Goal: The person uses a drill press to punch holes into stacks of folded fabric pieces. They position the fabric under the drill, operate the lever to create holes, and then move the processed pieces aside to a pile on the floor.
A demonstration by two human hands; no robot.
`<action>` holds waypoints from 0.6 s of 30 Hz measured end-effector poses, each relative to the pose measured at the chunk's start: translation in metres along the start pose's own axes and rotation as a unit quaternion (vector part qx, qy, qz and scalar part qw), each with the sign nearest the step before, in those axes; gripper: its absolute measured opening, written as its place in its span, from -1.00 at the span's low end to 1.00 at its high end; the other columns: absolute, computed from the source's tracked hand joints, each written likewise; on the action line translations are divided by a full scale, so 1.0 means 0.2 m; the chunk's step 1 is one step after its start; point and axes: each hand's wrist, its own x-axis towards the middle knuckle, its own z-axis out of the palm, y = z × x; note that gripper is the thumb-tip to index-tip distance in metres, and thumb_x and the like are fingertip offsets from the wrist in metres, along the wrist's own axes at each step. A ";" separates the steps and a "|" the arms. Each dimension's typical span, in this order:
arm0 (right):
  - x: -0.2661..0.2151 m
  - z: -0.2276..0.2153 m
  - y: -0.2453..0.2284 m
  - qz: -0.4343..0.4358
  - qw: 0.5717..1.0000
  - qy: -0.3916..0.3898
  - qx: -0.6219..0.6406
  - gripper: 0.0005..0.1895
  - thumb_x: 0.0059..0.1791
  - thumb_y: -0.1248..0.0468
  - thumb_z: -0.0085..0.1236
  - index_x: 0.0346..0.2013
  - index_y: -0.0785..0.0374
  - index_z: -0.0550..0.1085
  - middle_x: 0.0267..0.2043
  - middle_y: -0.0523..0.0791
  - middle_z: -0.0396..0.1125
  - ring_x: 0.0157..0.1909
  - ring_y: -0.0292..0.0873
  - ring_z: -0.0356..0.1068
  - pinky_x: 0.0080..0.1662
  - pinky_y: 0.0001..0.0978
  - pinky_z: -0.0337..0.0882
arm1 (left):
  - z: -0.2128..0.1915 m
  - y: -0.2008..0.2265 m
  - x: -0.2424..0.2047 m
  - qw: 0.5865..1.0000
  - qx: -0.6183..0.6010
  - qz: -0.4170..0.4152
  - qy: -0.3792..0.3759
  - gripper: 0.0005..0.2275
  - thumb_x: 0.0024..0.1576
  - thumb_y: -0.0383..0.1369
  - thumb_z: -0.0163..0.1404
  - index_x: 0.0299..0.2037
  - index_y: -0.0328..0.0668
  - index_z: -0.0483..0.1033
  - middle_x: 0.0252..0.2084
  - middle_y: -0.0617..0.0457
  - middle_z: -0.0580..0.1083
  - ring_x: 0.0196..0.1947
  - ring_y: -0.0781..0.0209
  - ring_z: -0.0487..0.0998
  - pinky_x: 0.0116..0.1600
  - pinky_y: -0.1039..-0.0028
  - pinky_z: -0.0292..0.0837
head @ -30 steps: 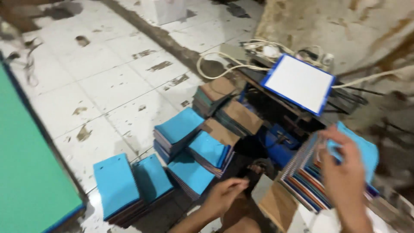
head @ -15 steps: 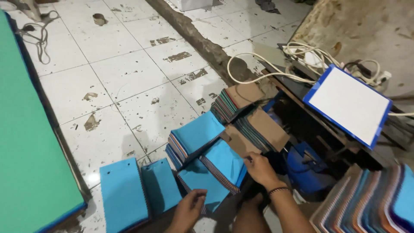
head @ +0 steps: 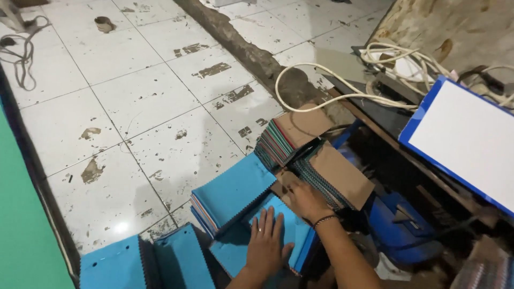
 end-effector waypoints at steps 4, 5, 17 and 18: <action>0.18 0.14 0.07 -0.148 0.985 0.090 0.014 -0.57 -0.04 0.47 -0.04 0.10 0.11 0.26 0.18 -0.05 0.20 0.01 0.18 0.27 -0.15 0.06 0.31 | 0.07 -0.04 -0.03 0.984 0.155 0.025 0.086 -0.06 0.08 0.25 0.02 0.55 -0.12 -0.07 0.61 -0.21 -0.17 0.57 -0.24 -0.21 0.50 -0.07 -0.24; 0.25 0.22 0.12 -0.162 0.982 0.096 0.000 -0.31 -0.05 0.51 0.01 0.38 0.12 0.24 0.46 -0.05 0.12 0.29 0.13 0.22 0.13 0.01 0.39 | 0.10 -0.05 -0.04 0.939 0.290 0.035 0.180 0.07 -0.07 0.44 -0.03 0.57 -0.01 -0.10 0.64 -0.12 -0.16 0.61 -0.11 -0.18 0.55 0.09 -0.20; 0.46 0.35 0.13 -0.208 0.910 0.151 -0.327 -0.57 -0.01 0.15 0.07 0.16 0.03 0.43 0.09 -0.12 0.23 0.06 -0.03 0.19 0.05 -0.18 0.23 | 0.05 -0.01 -0.04 0.928 0.331 0.024 0.171 0.12 -0.12 0.48 -0.09 0.58 0.01 -0.16 0.65 -0.08 -0.18 0.63 -0.07 -0.22 0.58 0.11 -0.25; 0.46 0.32 0.12 -0.209 0.910 0.149 -0.326 -0.57 -0.01 0.15 0.07 0.16 0.03 0.43 0.09 -0.12 0.23 0.06 -0.03 0.19 0.05 -0.18 0.23 | 0.05 -0.03 -0.04 0.928 0.332 0.024 0.169 0.12 -0.12 0.48 -0.09 0.58 0.01 -0.16 0.65 -0.08 -0.18 0.63 -0.07 -0.22 0.58 0.11 -0.25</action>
